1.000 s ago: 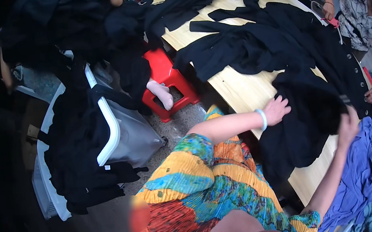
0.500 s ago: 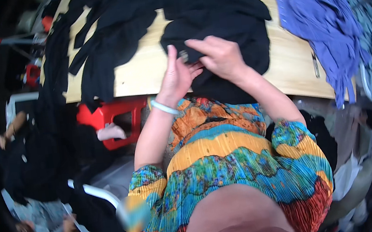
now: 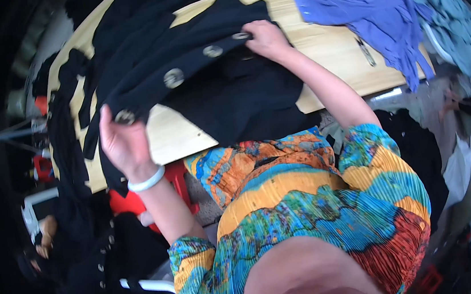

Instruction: Trimming excess threads from buttons on black knit garments using small scissors.

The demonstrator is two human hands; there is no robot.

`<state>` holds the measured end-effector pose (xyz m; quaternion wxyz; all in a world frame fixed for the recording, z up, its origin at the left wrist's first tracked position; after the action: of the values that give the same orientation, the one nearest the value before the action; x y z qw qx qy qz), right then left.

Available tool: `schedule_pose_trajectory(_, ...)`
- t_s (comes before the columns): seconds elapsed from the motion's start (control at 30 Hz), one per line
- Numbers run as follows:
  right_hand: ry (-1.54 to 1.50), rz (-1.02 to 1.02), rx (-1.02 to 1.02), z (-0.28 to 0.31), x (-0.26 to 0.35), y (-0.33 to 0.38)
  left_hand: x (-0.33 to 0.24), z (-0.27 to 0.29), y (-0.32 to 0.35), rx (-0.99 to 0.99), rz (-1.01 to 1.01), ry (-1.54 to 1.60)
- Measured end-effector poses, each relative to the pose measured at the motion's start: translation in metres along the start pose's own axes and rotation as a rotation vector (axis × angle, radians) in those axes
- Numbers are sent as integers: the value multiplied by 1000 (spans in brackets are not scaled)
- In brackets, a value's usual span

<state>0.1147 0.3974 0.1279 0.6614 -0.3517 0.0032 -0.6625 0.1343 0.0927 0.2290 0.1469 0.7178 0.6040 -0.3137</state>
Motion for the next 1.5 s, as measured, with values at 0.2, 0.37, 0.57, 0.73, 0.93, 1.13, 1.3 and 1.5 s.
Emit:
schedule_pose_trajectory(0.2, 131, 33, -231, 78, 28, -65, -27, 40, -20, 14, -14, 45)
schedule_pose_trajectory(0.37, 291, 48, -95, 136, -22, -12, 2, 14, -18, 104, 26, 91)
schedule_pose_trajectory(0.57, 230, 35, 331, 115, -46, 63, 139, 84, 55, -320, 493, -36)
schedule_pose_trajectory(0.73, 461, -491, 137, 173, -227, 153, 164, 96, 68, -272, 577, -66)
schedule_pose_trajectory(0.93, 647, -608, 152, 155, -255, 164, 151, 86, 88, -195, 502, 19)
schedule_pose_trajectory(1.13, 478, -643, 4, 164, -302, 171, 147, 88, 100, -279, 514, -65)
schedule_pose_trajectory(1.3, 327, -740, 80, 151, -303, 171, 140, 95, 96, -284, 455, -156)
schedule_pose_trajectory(1.5, -887, -899, -191, 120, -201, 154, 115, 57, 86, -160, 422, -6)
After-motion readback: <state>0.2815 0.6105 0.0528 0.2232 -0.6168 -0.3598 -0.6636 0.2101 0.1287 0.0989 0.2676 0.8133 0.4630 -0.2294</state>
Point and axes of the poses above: each hand's wrist, its own y-axis away from the middle knuckle, its own z-axis out of the back of the hand, x = y × z, the point moved 10 cm from there along -y, towards the middle knuckle, and after that the axes turned 2 degrees about -z, right-handed, at the moved point
